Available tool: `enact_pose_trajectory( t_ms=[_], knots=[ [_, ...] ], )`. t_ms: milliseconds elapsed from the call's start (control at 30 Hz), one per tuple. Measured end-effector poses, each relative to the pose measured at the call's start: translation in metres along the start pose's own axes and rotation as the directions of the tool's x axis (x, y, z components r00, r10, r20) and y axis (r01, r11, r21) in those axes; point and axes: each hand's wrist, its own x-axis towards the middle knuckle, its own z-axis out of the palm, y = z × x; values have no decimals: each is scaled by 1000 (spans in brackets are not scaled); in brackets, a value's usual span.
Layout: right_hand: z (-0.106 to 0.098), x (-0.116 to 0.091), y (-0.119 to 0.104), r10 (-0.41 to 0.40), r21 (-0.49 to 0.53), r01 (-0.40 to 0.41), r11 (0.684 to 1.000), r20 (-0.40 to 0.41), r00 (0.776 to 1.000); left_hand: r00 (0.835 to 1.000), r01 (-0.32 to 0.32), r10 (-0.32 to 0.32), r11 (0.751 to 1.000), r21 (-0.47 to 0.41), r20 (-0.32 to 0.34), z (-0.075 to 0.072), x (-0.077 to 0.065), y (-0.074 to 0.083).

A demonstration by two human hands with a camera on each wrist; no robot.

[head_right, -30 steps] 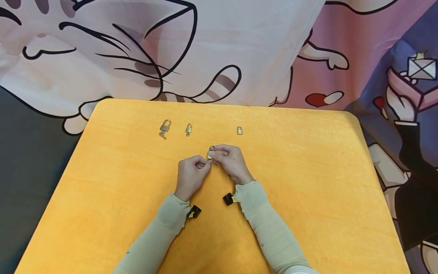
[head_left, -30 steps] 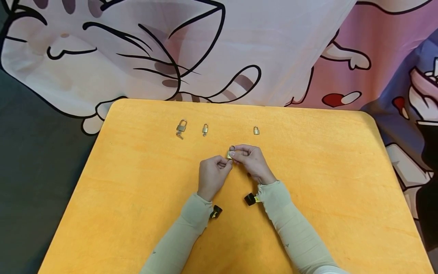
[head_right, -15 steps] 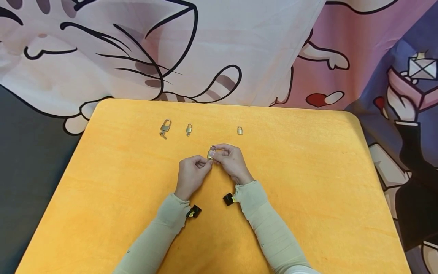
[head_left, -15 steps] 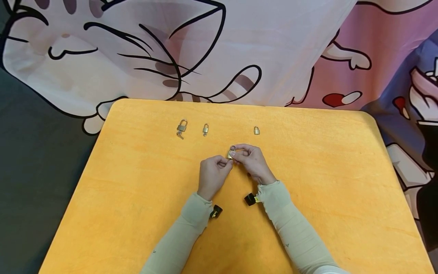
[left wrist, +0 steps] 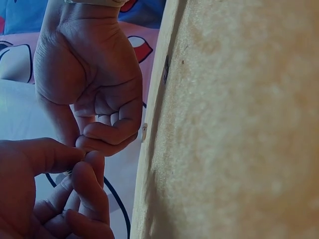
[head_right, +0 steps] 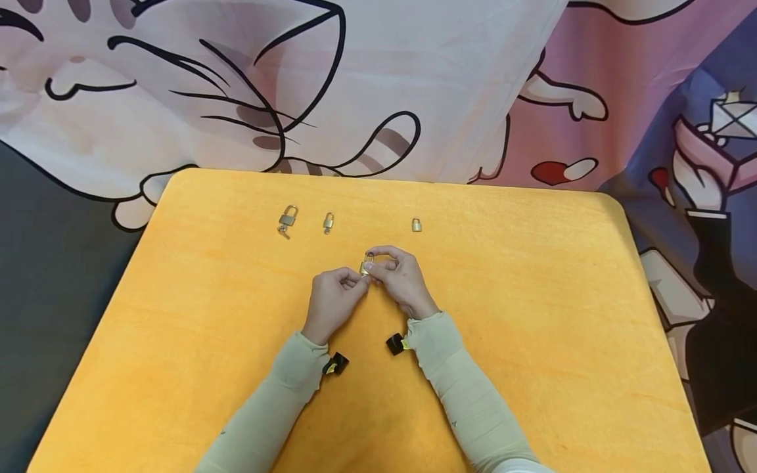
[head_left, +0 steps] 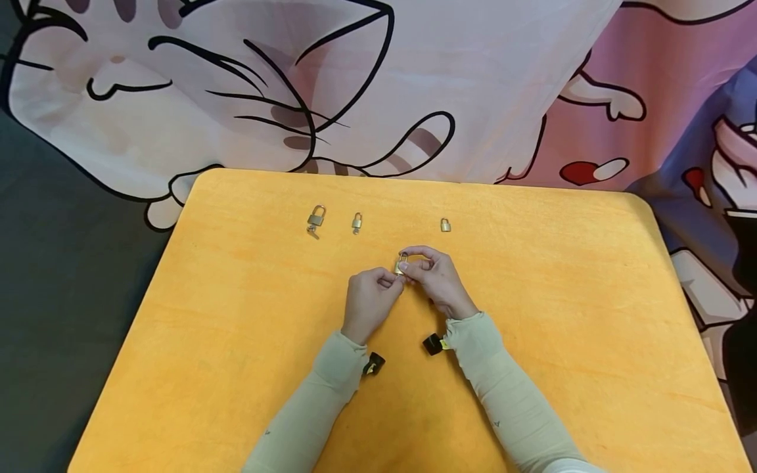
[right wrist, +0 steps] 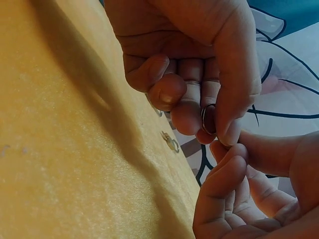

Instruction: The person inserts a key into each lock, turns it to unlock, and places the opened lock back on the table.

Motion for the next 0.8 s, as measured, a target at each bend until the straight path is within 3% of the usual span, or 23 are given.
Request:
enact_pose_trajectory(
  t_ms=[567, 800],
  knots=[
    [-5, 3, -4, -8, -97, 8, 995, 2, 1000, 994, 72, -72, 997, 8, 87, -5, 2, 1],
    [-10, 14, -14, -42, -188, 38, 981, -17, 999, 993, 92, -94, 995, 34, 72, -10, 5, 0]
  ],
)
